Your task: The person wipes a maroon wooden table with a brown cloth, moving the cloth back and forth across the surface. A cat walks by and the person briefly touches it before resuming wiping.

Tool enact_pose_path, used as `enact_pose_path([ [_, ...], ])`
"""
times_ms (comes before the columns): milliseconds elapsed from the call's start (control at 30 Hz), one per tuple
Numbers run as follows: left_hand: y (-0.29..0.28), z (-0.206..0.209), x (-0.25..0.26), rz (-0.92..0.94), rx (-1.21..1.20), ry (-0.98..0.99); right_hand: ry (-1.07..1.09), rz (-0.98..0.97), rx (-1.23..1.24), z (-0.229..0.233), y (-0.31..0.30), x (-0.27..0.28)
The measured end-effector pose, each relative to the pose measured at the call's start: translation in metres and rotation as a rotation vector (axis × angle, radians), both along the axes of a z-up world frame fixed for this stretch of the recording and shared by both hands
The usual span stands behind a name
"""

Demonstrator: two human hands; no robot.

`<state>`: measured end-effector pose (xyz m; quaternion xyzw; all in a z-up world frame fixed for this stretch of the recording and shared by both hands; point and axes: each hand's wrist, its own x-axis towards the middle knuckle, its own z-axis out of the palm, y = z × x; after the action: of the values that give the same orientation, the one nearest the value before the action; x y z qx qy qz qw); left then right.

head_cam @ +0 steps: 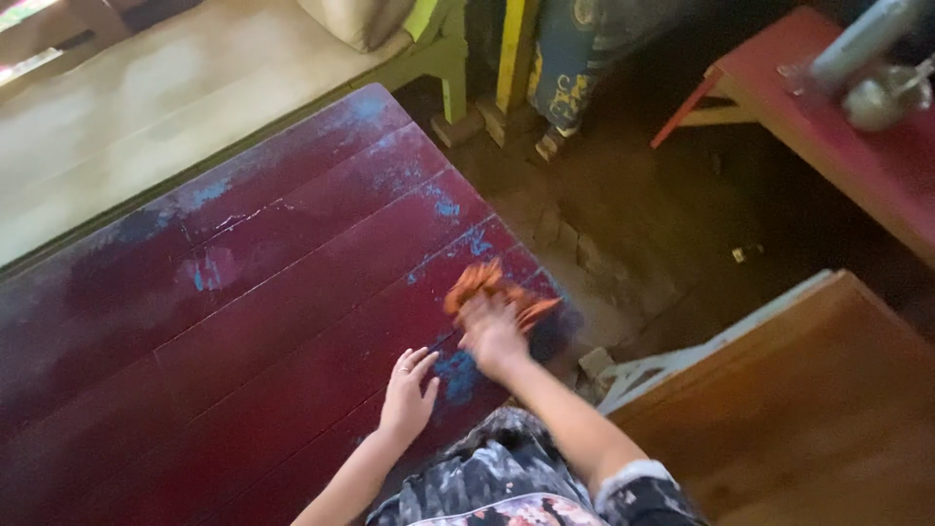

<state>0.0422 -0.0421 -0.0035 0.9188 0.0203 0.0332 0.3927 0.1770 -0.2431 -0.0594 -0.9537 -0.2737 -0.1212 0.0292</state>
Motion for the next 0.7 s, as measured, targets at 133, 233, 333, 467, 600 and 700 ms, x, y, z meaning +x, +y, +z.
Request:
enact_pose_path([
  [133, -0.034, 0.006, 0.035, -0.022, 0.035, -0.004, 0.318, 0.481, 0.055, 0.041, -0.005, -0.032],
  [233, -0.045, 0.018, 0.061, -0.029, 0.055, -0.033, 0.356, 0.628, 0.149, 0.044, -0.036, 0.0],
  [333, -0.048, 0.032, 0.072, 0.036, 0.058, -0.064, 0.342, 0.673, 0.119, 0.027, -0.058, 0.06],
  [467, -0.047, 0.024, 0.074, 0.157, 0.083, -0.021, 0.343, 0.504, 0.016, 0.007, -0.041, 0.161],
  [600, -0.047, 0.019, 0.067, 0.261, 0.075, 0.037, 0.514, 0.168, -0.053, 0.006, 0.023, 0.178],
  [700, -0.045, 0.011, 0.068, 0.344, 0.06, 0.035, 0.345, 0.312, -0.098, 0.017, 0.047, 0.132],
])
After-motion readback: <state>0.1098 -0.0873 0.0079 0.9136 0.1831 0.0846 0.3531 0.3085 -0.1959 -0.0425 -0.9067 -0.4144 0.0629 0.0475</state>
